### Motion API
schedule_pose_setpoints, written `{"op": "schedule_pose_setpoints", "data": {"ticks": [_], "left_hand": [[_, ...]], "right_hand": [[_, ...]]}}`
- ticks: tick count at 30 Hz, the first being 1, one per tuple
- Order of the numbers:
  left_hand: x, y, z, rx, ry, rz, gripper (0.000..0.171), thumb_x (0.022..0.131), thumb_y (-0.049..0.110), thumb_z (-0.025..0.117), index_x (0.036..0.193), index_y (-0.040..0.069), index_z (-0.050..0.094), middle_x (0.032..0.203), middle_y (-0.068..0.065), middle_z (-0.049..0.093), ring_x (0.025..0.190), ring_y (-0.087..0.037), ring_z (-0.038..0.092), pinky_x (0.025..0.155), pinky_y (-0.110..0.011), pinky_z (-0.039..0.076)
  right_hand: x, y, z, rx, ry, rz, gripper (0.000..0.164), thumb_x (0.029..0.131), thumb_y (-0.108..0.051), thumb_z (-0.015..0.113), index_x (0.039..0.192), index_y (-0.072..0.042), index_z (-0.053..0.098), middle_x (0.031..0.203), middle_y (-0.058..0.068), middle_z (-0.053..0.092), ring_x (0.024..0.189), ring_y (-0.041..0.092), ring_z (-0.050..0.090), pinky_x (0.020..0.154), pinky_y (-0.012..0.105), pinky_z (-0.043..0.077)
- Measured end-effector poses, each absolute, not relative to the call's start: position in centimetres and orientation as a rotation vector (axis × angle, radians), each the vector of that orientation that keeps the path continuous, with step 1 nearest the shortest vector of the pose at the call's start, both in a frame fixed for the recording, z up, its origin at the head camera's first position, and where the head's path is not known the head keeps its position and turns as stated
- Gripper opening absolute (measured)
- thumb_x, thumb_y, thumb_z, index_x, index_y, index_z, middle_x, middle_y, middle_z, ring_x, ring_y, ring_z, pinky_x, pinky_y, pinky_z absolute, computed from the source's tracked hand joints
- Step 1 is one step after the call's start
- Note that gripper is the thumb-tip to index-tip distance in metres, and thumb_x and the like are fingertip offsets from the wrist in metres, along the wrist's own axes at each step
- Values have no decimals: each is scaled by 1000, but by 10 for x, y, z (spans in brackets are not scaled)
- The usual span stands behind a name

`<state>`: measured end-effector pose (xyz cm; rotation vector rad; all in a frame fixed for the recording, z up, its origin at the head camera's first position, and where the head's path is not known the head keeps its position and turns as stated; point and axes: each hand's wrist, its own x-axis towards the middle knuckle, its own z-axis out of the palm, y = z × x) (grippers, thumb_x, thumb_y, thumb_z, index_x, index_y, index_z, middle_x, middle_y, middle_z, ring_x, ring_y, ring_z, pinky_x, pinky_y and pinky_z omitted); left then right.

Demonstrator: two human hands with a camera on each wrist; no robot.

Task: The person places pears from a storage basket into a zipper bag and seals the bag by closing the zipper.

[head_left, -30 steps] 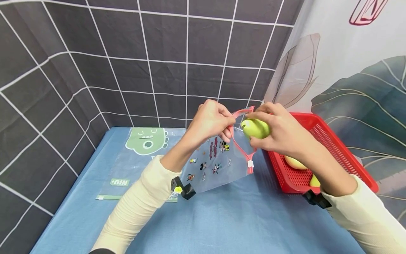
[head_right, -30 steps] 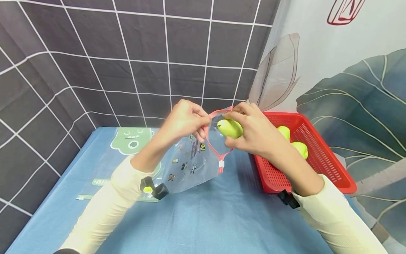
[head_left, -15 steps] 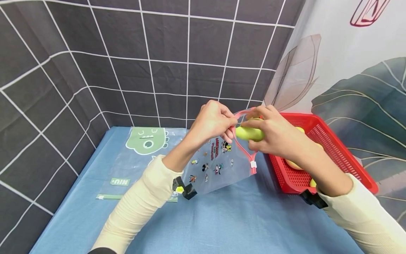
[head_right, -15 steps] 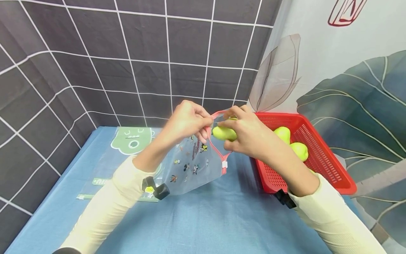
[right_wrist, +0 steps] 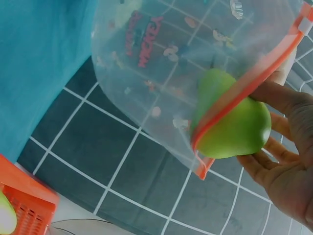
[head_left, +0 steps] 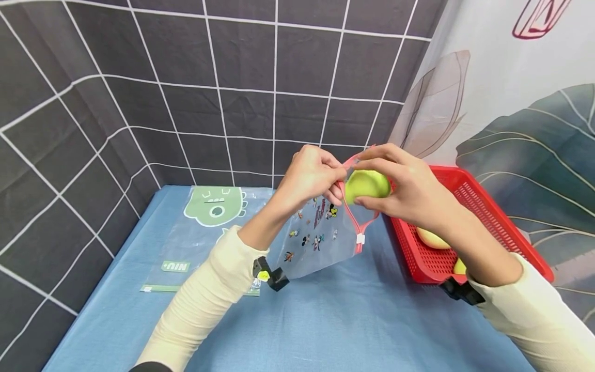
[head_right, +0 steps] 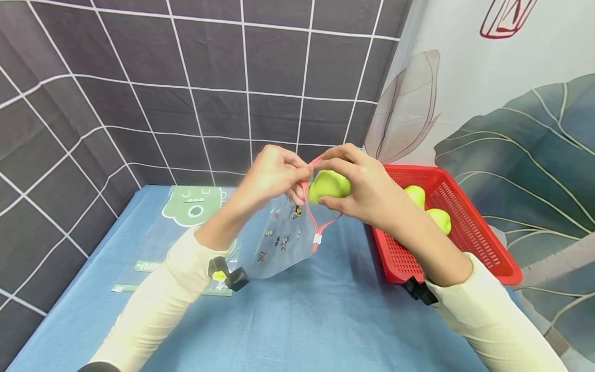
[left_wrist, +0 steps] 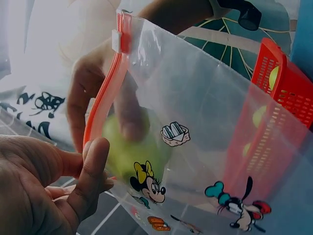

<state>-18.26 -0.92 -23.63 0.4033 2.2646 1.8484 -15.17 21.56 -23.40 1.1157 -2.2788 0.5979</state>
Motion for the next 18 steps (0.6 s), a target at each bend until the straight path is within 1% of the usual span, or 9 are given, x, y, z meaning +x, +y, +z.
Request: {"op": "schedule_pose_setpoints", "data": {"ticks": [4, 7, 10, 14, 16, 18], "left_hand": [[-185, -9, -238, 404, 2228, 1873, 15, 104, 2, 71, 98, -6, 82, 68, -14, 76, 52, -20, 76, 66, -42, 75], [-186, -10, -239, 402, 2208, 1888, 14, 103, 1, 71, 99, -7, 82, 67, -14, 75, 52, -20, 76, 67, -44, 75], [-186, -10, -240, 406, 2203, 1899, 14, 103, 0, 70, 100, -7, 82, 68, -13, 75, 52, -20, 76, 66, -43, 74], [-187, -11, -241, 410, 2191, 1917, 16, 103, -2, 68, 98, -8, 82, 66, -12, 74, 51, -18, 75, 63, -40, 74], [-188, -11, -241, 412, 2180, 1930, 16, 103, -3, 68, 97, -9, 81, 65, -12, 73, 50, -17, 74, 62, -40, 73], [-188, -12, -241, 416, 2170, 1945, 16, 103, -3, 68, 98, -10, 81, 65, -12, 73, 50, -17, 74, 62, -40, 73]], "right_hand": [[-151, 214, -233, 1089, -2296, 662, 79, 71, -3, 106, 143, -8, 75, 136, 13, 75, 122, 29, 75, 98, 3, 49], [-151, 214, -232, 1087, -2304, 705, 86, 72, -4, 106, 150, -7, 70, 137, 13, 75, 118, 30, 79, 103, 0, 50], [-152, 216, -232, 1091, -2301, 729, 81, 75, -3, 103, 149, -4, 69, 137, 15, 75, 116, 32, 81, 108, 0, 51], [-151, 220, -234, 1064, -2304, 703, 69, 81, -4, 98, 145, -4, 72, 134, 13, 77, 116, 29, 78, 106, 1, 51], [-150, 223, -235, 1045, -2310, 684, 66, 84, -4, 96, 145, -6, 73, 133, 12, 78, 114, 27, 76, 103, 1, 49], [-149, 227, -237, 1023, -2315, 675, 64, 85, -3, 95, 145, -6, 73, 134, 12, 78, 114, 26, 75, 105, 2, 48]]}}
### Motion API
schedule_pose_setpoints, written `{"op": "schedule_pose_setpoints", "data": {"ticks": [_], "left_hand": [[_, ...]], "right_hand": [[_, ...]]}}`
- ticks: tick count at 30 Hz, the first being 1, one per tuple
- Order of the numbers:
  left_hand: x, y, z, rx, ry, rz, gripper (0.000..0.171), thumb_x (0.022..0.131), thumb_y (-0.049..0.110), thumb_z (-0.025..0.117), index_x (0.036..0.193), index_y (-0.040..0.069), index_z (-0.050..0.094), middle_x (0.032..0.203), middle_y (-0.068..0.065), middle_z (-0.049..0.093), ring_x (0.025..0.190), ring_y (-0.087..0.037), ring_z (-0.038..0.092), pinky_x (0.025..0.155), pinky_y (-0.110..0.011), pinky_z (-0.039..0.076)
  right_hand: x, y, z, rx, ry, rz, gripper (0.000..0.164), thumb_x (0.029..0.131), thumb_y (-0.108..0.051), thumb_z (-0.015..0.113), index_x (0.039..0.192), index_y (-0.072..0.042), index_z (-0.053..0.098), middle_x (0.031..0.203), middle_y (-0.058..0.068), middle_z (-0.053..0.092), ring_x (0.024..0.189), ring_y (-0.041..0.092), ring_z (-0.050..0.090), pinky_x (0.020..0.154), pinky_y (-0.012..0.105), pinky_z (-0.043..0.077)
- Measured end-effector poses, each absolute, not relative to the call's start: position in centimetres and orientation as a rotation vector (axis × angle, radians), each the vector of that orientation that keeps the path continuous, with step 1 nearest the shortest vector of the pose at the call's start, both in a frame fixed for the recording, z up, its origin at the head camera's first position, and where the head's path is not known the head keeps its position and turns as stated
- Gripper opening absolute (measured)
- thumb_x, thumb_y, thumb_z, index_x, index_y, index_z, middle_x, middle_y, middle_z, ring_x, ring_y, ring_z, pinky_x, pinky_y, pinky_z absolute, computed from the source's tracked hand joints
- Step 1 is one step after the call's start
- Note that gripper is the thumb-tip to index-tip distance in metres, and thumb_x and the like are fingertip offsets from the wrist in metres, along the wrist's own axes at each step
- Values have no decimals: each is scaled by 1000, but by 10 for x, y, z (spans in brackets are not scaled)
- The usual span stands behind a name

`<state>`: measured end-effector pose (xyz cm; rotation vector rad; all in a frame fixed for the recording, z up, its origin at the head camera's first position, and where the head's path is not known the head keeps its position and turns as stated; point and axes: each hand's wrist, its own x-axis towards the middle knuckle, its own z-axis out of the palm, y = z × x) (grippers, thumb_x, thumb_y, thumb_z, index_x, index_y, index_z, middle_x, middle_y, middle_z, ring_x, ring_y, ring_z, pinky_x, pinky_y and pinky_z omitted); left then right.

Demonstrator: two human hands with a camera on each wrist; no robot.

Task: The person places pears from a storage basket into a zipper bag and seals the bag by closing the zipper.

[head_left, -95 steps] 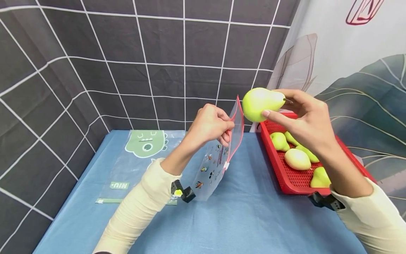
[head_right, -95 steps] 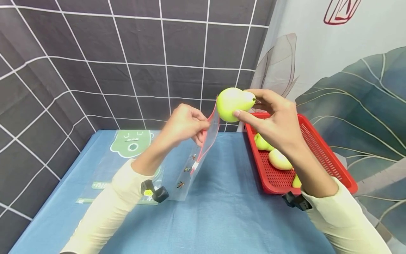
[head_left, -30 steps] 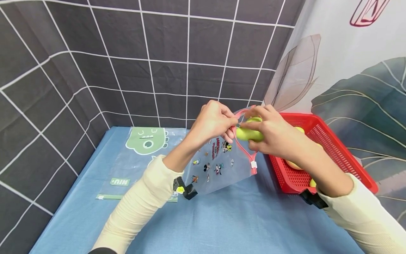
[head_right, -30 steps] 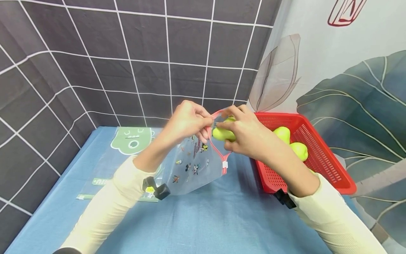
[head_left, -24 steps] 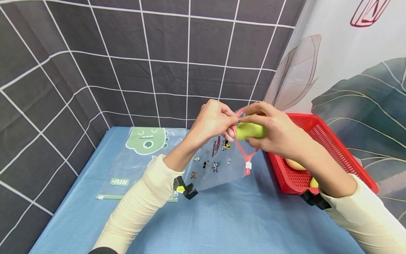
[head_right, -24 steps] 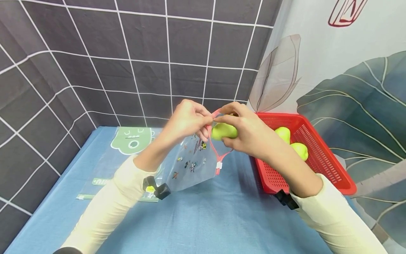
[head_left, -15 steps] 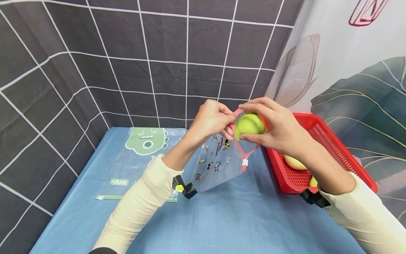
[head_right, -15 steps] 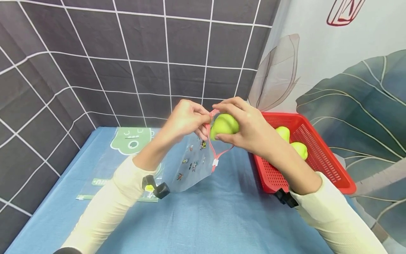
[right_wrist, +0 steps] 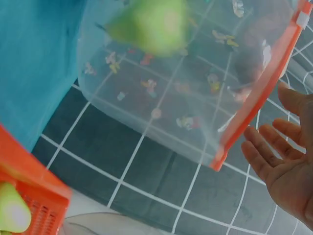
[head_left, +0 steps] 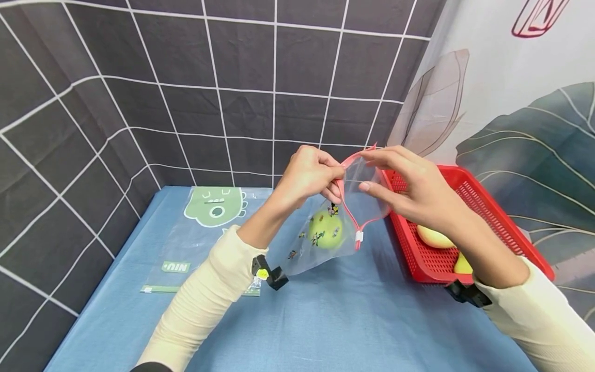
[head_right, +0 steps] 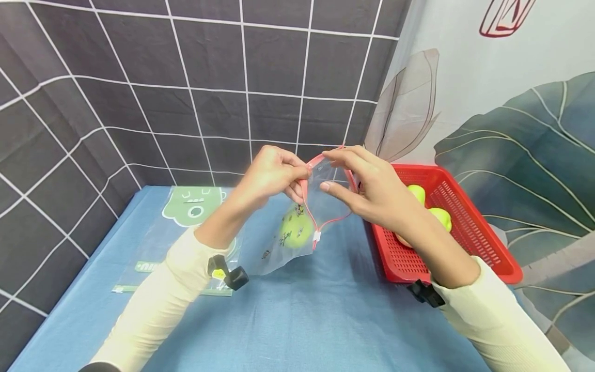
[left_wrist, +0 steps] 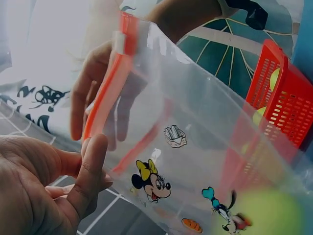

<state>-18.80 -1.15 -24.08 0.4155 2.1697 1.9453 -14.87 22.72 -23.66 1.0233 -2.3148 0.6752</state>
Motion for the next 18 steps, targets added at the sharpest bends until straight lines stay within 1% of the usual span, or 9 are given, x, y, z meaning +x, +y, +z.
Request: {"op": "schedule_pose_setpoints", "data": {"ticks": [4, 6, 11, 18], "left_hand": [[-189, -14, -241, 417, 2160, 1977, 16, 102, -4, 67, 99, -12, 81, 65, -12, 73, 51, -17, 74, 61, -40, 73], [-190, -15, -242, 413, 2153, 1996, 17, 102, -4, 66, 98, -12, 81, 65, -12, 74, 51, -17, 75, 61, -39, 73], [-191, -16, -243, 412, 2129, 2025, 17, 101, -6, 65, 93, -10, 80, 63, -12, 73, 51, -17, 74, 59, -36, 73], [-192, -16, -243, 406, 2114, 2039, 18, 102, -6, 66, 91, -11, 79, 63, -11, 73, 51, -16, 74, 58, -35, 72]], "right_hand": [[-147, 236, -238, 953, -2336, 671, 62, 86, -1, 93, 145, -7, 73, 133, 13, 78, 113, 27, 75, 106, -1, 45], [-146, 240, -238, 912, -2359, 668, 63, 87, -1, 92, 147, -8, 72, 135, 12, 77, 116, 28, 76, 107, -2, 43], [-145, 250, -240, 834, -2430, 671, 62, 94, -5, 88, 152, -11, 69, 142, 13, 75, 123, 33, 76, 106, -4, 40], [-149, 262, -245, 738, -2510, 673, 60, 98, -12, 85, 155, -14, 67, 144, 15, 75, 128, 36, 73, 101, -3, 39]]}}
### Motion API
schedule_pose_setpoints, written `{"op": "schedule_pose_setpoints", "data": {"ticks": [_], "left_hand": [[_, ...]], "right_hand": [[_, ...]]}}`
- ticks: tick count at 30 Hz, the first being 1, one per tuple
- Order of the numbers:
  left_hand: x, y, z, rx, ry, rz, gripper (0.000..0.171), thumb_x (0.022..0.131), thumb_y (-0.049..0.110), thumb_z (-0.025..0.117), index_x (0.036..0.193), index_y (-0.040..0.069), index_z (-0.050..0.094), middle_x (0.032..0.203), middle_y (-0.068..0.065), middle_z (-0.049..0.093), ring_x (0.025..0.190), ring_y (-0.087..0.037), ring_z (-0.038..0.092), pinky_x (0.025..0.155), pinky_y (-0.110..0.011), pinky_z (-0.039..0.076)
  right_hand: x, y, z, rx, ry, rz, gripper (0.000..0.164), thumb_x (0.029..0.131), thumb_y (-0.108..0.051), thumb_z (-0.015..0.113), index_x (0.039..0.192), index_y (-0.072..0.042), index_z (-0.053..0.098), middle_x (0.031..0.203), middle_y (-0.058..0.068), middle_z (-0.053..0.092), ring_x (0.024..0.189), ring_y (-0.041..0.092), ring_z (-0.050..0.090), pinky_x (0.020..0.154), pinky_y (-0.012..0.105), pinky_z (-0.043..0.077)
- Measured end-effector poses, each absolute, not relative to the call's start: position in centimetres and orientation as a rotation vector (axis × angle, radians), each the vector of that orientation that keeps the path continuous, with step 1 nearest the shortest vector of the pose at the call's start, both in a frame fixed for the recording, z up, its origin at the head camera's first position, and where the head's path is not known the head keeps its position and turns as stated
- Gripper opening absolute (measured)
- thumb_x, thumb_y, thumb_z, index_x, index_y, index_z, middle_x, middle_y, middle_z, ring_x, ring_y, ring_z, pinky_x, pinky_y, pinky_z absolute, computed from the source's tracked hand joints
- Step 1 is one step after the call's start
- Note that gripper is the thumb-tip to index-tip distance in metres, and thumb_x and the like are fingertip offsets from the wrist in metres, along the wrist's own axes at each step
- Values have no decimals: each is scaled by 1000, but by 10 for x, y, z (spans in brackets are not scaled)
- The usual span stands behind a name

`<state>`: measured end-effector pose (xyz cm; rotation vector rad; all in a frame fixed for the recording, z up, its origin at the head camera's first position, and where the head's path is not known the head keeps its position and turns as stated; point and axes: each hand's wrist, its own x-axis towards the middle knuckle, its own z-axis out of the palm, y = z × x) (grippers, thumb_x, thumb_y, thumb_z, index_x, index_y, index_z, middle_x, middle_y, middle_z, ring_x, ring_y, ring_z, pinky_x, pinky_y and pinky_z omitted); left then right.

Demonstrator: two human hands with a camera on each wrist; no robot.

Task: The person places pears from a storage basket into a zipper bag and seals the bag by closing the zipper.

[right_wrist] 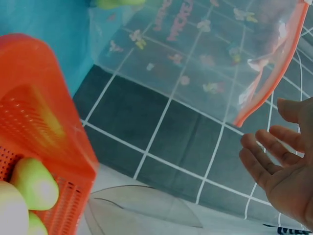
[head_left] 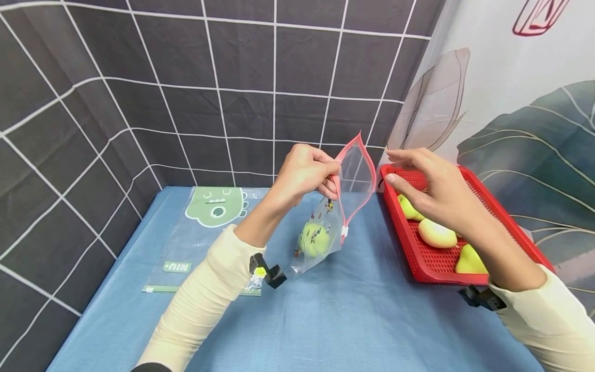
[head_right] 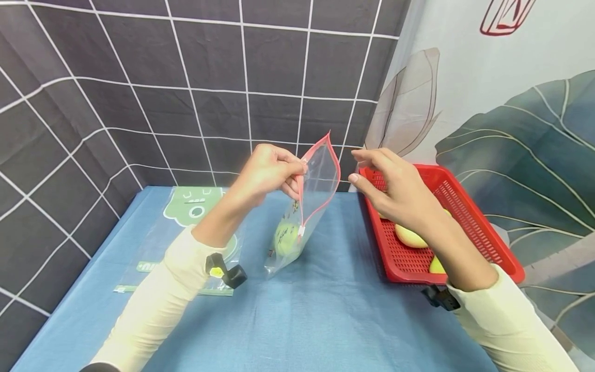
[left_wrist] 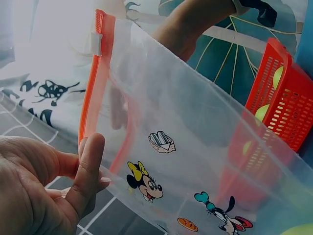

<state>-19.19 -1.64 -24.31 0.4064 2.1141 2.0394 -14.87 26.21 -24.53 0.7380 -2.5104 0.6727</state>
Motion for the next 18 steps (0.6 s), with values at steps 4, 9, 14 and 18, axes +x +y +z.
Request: {"op": "schedule_pose_setpoints", "data": {"ticks": [4, 9, 14, 18], "left_hand": [[-192, -17, -243, 391, 2105, 2056, 16, 101, -6, 67, 92, -11, 79, 63, -11, 73, 50, -16, 74, 58, -35, 72], [-191, -19, -242, 389, 2105, 2066, 15, 101, -6, 67, 94, -11, 79, 63, -11, 73, 51, -16, 74, 58, -36, 72], [-190, -20, -242, 394, 2119, 2070, 17, 101, -6, 66, 92, -11, 79, 63, -11, 73, 50, -16, 74, 57, -36, 72], [-191, -21, -243, 390, 2129, 2065, 17, 100, -7, 65, 91, -11, 79, 62, -11, 73, 50, -16, 73, 56, -35, 72]], "right_hand": [[-150, 267, -249, 707, -2540, 667, 57, 99, -12, 84, 154, -11, 68, 145, 16, 74, 131, 36, 71, 98, 1, 40], [-152, 274, -253, 670, -2610, 674, 58, 101, -16, 83, 155, -9, 66, 147, 18, 72, 134, 38, 68, 106, 33, 58], [-155, 282, -257, 641, -2673, 681, 61, 100, -19, 84, 157, -7, 64, 151, 22, 68, 137, 44, 64, 106, 72, 57], [-157, 290, -259, 602, -2731, 650, 61, 101, -22, 83, 156, -7, 63, 151, 23, 67, 135, 45, 65, 105, 74, 59]]}}
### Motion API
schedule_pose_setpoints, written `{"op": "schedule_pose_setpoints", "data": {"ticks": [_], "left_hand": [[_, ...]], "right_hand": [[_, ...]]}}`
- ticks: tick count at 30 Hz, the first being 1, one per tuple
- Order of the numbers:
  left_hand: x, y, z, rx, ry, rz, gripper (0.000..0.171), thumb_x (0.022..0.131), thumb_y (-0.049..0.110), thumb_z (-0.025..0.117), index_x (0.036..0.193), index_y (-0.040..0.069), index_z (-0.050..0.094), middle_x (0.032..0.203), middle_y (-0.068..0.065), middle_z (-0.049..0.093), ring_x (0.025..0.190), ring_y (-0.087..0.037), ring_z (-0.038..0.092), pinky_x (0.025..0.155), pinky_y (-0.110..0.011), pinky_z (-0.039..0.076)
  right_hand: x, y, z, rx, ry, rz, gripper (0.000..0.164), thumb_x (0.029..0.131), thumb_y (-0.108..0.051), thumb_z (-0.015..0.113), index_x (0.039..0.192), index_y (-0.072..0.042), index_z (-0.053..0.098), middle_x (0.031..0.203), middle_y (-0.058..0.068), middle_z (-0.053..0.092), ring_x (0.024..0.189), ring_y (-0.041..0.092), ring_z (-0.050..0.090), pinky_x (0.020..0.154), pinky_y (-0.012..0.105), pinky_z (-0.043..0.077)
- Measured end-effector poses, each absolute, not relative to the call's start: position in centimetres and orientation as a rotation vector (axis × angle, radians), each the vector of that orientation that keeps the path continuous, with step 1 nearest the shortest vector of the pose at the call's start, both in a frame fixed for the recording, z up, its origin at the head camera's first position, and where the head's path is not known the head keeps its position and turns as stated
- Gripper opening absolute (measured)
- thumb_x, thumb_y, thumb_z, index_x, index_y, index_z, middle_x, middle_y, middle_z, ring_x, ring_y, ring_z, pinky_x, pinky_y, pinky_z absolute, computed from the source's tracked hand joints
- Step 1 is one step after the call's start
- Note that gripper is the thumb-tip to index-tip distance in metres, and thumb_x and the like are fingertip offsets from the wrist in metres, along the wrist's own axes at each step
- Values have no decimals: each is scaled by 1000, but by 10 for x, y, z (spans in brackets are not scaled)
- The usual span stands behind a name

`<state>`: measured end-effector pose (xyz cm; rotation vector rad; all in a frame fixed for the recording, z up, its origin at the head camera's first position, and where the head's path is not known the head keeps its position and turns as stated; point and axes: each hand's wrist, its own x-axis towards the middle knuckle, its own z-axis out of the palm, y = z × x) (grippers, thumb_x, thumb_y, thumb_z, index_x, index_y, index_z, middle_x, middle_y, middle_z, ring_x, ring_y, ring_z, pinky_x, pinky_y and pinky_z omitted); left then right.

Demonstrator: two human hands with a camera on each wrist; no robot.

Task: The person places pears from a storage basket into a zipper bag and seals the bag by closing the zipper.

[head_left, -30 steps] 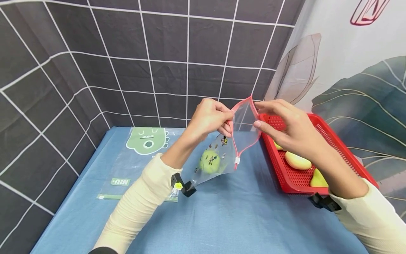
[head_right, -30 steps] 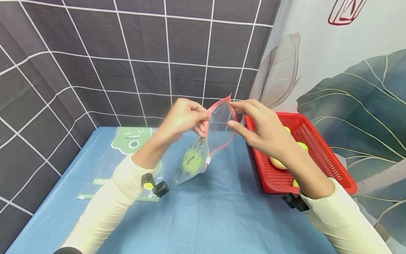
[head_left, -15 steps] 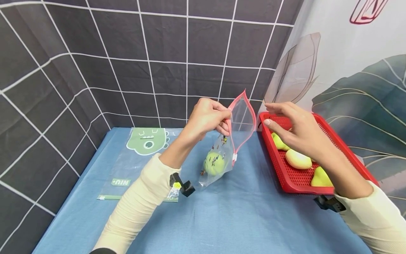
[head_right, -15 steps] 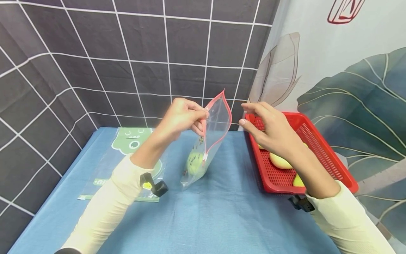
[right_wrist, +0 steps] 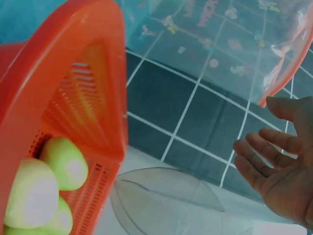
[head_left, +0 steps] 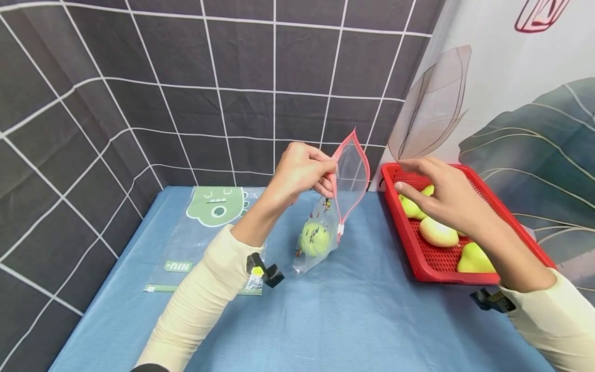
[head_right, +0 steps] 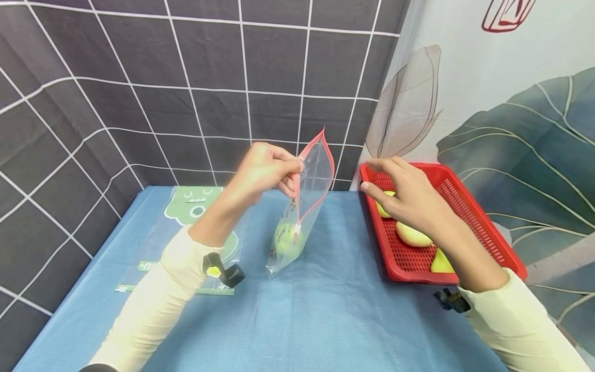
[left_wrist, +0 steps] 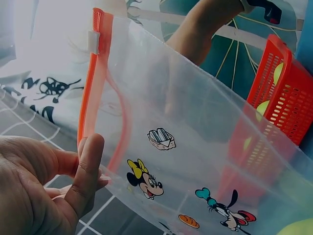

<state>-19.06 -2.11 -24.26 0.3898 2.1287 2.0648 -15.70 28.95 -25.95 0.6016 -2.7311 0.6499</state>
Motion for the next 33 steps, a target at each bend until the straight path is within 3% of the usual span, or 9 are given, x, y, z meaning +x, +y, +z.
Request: {"op": "schedule_pose_setpoints", "data": {"ticks": [12, 17, 21, 29, 33], "left_hand": [[-193, -24, -245, 400, 2138, 2062, 18, 99, -7, 65, 89, -11, 79, 62, -11, 73, 50, -16, 73, 57, -37, 72], [-193, -26, -245, 399, 2143, 2066, 17, 98, -7, 65, 91, -13, 79, 62, -11, 72, 50, -16, 73, 58, -37, 72], [-192, -27, -244, 393, 2149, 2064, 17, 98, -7, 64, 90, -11, 80, 61, -11, 72, 49, -16, 73, 57, -37, 72], [-192, -30, -244, 387, 2169, 2053, 20, 98, -7, 63, 101, -20, 78, 61, -10, 71, 49, -15, 72, 57, -36, 72], [-192, -30, -244, 394, 2178, 2049, 20, 98, -8, 63, 102, -19, 78, 61, -10, 71, 48, -14, 71, 56, -35, 71]], "right_hand": [[-157, 318, -268, 472, -2886, 528, 62, 101, -28, 82, 152, 2, 63, 150, 31, 67, 142, 53, 59, 111, 82, 54], [-154, 334, -272, 408, -2953, 456, 65, 103, -32, 81, 154, 3, 61, 148, 34, 66, 137, 57, 57, 104, 84, 56], [-151, 344, -273, 360, -2998, 415, 67, 104, -35, 80, 153, 7, 60, 144, 37, 66, 132, 58, 59, 102, 83, 58], [-151, 360, -279, 321, -3034, 329, 73, 99, -34, 86, 147, 15, 61, 130, 41, 71, 119, 60, 67, 90, 73, 68], [-150, 368, -284, 333, -3046, 304, 70, 97, -31, 87, 143, 16, 63, 128, 41, 72, 119, 61, 68, 93, 76, 66]]}}
